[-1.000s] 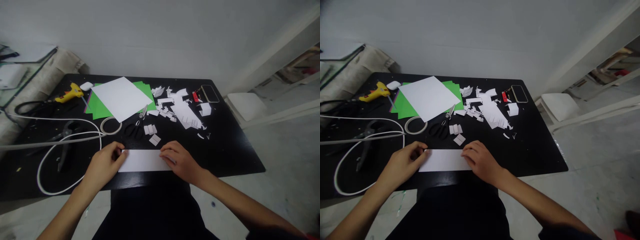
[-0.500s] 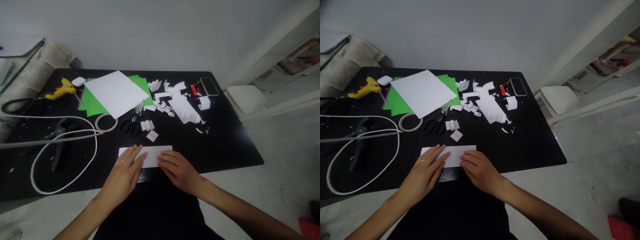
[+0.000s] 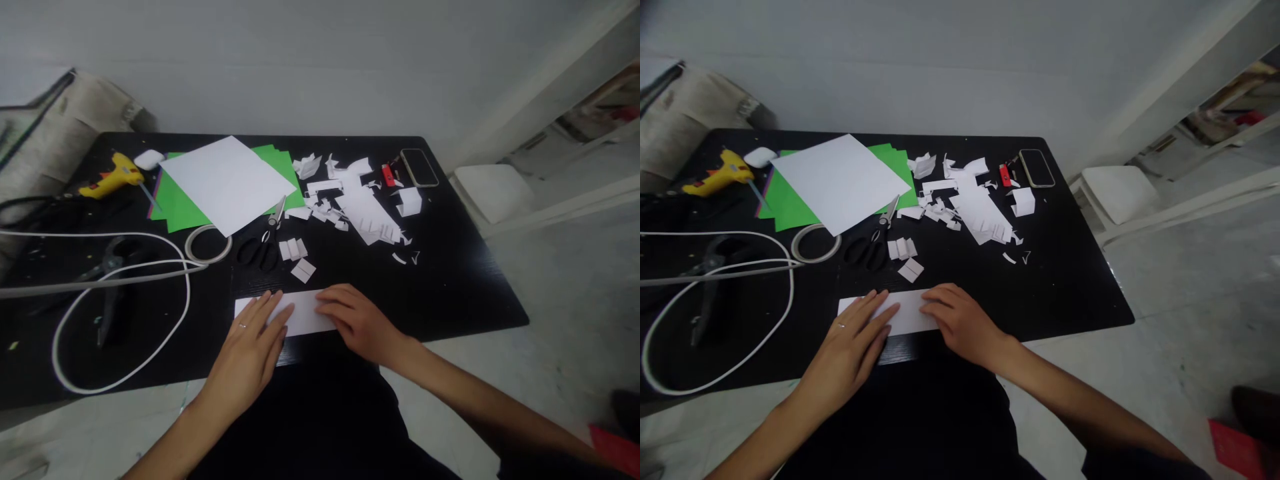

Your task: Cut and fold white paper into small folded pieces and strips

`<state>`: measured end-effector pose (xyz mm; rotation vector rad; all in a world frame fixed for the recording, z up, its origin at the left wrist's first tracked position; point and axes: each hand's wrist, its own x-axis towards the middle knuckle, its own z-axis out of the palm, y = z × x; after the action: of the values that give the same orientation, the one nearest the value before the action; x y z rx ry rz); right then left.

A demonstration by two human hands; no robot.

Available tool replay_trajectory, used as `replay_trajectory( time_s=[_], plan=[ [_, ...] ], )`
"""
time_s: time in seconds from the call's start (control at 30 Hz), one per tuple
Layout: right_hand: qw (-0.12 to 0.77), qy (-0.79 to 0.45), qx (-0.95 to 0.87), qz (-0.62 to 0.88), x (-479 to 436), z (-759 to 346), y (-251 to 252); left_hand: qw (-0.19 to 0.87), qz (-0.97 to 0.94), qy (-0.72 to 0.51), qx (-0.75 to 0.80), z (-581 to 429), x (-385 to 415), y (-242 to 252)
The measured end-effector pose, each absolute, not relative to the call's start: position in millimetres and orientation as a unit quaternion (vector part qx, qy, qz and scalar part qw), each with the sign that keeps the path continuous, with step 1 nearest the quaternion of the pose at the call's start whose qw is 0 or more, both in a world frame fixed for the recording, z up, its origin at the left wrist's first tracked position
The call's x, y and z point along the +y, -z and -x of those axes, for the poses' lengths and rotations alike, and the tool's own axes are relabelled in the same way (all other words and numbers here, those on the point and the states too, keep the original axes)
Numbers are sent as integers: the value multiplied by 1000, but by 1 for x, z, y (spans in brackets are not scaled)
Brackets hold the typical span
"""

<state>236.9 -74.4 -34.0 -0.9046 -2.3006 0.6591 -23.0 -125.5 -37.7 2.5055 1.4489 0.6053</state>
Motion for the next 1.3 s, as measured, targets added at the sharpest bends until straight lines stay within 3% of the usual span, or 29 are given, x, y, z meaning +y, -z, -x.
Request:
replay_trajectory(
  time_s=[0.37, 0.7, 1.3],
  plan=[
    [282, -274, -866, 310, -53, -260, 34, 88, -852, -198, 477, 25, -126, 37],
    [248, -156, -913, 283, -73, -227, 30, 57, -855, -177, 483, 18, -130, 44],
    [233, -185, -900, 319, -83, -202, 32, 33, -830, -145, 538, 56, -138, 32]
  ],
)
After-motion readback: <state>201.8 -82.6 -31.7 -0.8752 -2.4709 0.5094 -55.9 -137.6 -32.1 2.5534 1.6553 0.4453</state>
